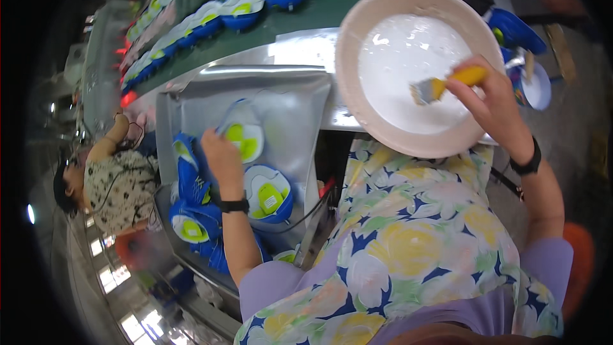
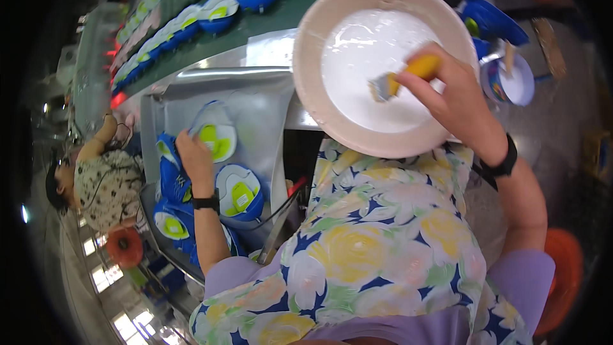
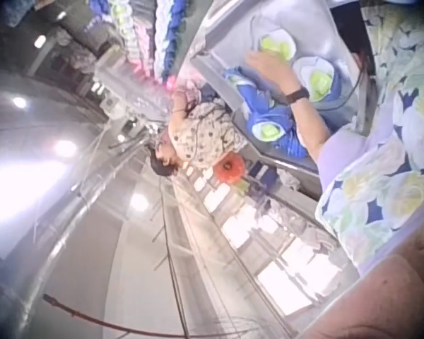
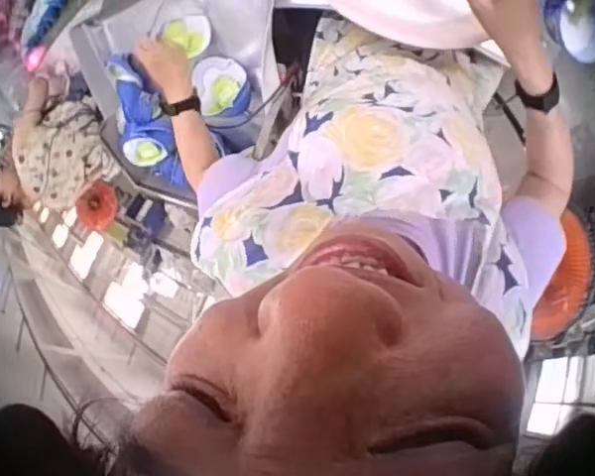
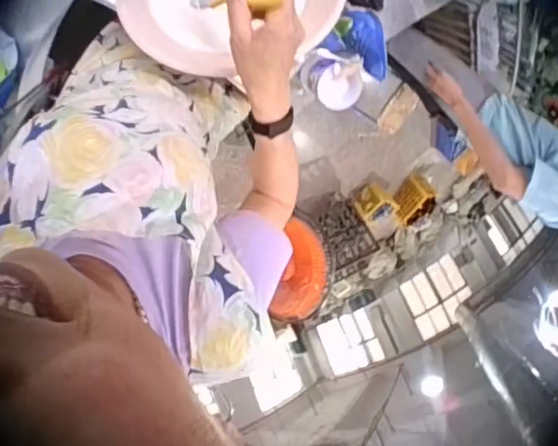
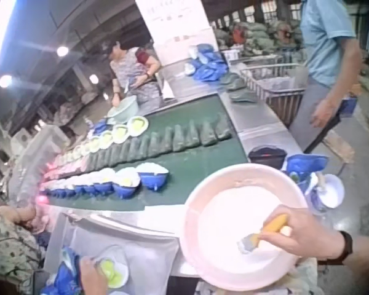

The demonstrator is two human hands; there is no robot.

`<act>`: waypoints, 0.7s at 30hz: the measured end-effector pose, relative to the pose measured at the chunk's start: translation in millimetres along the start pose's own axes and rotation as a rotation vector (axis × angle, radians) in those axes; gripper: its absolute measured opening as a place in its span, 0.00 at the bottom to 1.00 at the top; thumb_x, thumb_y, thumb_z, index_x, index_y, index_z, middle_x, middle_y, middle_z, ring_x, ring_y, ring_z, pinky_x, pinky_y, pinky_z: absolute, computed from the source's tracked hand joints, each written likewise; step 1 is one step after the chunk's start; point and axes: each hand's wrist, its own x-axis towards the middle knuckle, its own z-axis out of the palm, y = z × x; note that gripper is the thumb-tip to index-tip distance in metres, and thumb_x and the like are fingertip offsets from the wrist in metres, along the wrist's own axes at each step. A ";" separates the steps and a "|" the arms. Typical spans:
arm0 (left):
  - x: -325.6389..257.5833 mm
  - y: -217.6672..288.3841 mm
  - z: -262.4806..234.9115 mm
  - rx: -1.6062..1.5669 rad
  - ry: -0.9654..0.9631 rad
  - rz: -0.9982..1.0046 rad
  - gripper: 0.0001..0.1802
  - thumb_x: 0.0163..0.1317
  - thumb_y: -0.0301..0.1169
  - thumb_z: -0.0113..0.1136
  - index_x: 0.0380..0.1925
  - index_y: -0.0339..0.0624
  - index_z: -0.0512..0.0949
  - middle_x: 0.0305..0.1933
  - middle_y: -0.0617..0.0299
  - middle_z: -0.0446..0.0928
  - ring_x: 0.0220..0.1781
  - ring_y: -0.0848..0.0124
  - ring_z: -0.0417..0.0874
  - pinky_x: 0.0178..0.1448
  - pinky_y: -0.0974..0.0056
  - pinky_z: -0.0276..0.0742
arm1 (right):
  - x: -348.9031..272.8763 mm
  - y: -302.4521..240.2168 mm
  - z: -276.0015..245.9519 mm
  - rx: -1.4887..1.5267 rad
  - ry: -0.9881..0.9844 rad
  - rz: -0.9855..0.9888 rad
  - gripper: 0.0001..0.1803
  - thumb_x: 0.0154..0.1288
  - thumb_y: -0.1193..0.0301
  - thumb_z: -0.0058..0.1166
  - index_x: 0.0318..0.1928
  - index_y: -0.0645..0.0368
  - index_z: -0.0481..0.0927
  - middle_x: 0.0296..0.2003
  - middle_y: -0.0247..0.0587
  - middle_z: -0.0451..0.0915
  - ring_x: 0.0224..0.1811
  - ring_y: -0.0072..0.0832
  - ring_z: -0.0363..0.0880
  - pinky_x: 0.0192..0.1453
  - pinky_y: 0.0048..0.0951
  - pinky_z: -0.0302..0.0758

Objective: The person repeatedly picks up blue and neon-green shoes from a metal tray, dips a brush into a bowl of white paint, and applies the paint to the shoe's interior. After painting, the person places the shoe onto a conveyor belt.

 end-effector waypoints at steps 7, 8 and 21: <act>-40.1 153.3 -45.7 -0.500 -0.577 0.538 0.25 0.56 0.19 0.56 0.57 0.36 0.73 0.64 0.43 0.69 0.65 0.47 0.71 0.66 0.53 0.70 | 29.3 -11.7 38.5 0.019 -0.292 -0.071 0.13 0.65 0.66 0.60 0.39 0.63 0.75 0.31 0.50 0.82 0.31 0.41 0.81 0.36 0.33 0.76; -40.3 149.4 -43.8 -0.425 -0.561 0.592 0.26 0.56 0.19 0.56 0.57 0.39 0.74 0.64 0.45 0.70 0.63 0.48 0.72 0.65 0.53 0.72 | 23.7 -9.1 44.4 0.016 -0.342 -0.066 0.13 0.65 0.66 0.59 0.39 0.63 0.75 0.32 0.51 0.82 0.32 0.43 0.81 0.37 0.35 0.76; 58.3 114.3 -68.3 -1.202 -0.563 0.117 0.21 0.68 0.31 0.56 0.61 0.39 0.73 0.55 0.56 0.80 0.53 0.64 0.83 0.55 0.62 0.80 | 18.8 14.6 -28.9 -0.257 0.023 -0.245 0.13 0.66 0.66 0.60 0.43 0.61 0.74 0.29 0.48 0.79 0.30 0.42 0.78 0.37 0.36 0.74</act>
